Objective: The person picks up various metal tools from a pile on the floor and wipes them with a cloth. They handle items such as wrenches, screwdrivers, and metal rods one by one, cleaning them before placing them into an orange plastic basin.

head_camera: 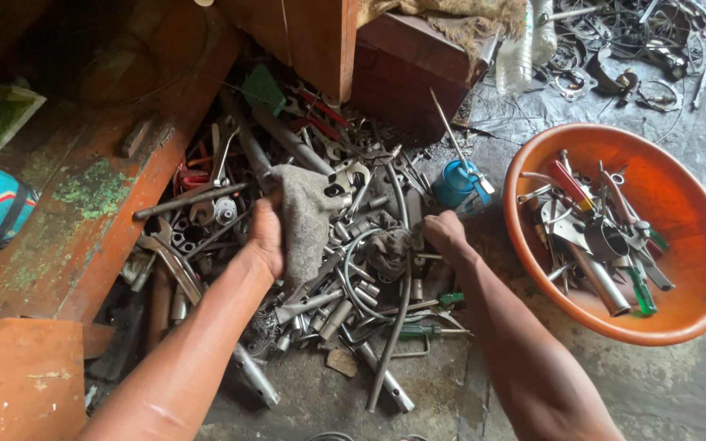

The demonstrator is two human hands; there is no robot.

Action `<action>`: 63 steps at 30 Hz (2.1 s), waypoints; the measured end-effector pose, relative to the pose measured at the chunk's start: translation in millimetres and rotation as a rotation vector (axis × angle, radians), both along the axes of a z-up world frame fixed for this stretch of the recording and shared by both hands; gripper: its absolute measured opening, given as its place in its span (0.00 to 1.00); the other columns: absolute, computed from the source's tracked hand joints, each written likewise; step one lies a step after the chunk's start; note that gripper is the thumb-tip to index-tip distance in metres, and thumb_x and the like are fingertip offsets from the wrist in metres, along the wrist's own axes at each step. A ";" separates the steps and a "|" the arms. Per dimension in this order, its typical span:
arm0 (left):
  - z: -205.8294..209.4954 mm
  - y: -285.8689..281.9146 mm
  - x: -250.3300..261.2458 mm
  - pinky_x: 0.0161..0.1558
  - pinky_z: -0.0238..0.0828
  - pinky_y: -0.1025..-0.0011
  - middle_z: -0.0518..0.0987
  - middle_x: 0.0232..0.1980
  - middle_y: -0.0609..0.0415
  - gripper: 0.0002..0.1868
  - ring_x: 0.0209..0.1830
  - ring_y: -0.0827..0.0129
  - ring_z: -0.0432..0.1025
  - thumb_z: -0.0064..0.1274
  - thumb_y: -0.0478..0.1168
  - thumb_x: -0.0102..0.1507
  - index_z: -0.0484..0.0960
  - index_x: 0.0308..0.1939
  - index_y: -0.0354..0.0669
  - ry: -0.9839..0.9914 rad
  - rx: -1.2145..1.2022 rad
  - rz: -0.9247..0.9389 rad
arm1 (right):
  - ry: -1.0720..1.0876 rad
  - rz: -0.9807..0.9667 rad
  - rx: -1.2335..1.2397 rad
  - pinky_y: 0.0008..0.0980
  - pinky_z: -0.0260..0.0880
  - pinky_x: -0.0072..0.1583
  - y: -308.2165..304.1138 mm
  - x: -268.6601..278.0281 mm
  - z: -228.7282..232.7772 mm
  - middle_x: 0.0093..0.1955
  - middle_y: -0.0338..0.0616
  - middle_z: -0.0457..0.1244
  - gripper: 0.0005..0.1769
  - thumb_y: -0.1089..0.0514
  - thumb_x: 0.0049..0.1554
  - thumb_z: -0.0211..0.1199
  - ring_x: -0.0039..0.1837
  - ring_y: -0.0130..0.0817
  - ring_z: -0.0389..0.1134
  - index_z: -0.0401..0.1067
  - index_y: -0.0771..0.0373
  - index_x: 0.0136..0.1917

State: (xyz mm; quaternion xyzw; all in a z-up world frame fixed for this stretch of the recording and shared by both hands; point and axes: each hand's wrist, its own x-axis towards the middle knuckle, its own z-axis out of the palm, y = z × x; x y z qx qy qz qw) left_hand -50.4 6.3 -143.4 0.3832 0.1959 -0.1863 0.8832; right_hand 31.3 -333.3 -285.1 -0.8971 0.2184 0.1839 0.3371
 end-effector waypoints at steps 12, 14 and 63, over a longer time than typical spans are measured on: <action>-8.3 -55.4 14.0 0.58 0.69 0.56 0.76 0.50 0.51 0.17 0.53 0.63 0.69 0.59 0.45 0.64 0.79 0.53 0.42 -0.070 -0.029 -0.153 | -0.134 0.213 0.779 0.29 0.71 0.38 78.9 -30.6 169.9 0.44 0.46 0.66 0.14 0.54 0.65 0.56 0.39 0.31 0.68 0.67 0.63 0.59; -4.2 -75.4 20.1 0.60 0.67 0.58 0.79 0.52 0.50 0.18 0.57 0.65 0.71 0.56 0.41 0.60 0.78 0.53 0.43 -0.081 0.294 -0.072 | -0.204 0.392 0.691 0.26 0.66 0.39 92.4 -38.9 176.5 0.43 0.45 0.66 0.14 0.56 0.64 0.61 0.40 0.27 0.64 0.72 0.65 0.60; 47.2 -67.4 -3.9 0.41 0.75 0.68 0.80 0.41 0.46 0.17 0.39 0.66 0.76 0.35 0.30 0.58 0.76 0.45 0.30 -0.389 0.685 -0.418 | -0.434 0.214 0.599 0.27 0.63 0.41 94.2 -56.5 226.9 0.34 0.34 0.66 0.28 0.41 0.66 0.54 0.36 0.23 0.62 0.78 0.69 0.46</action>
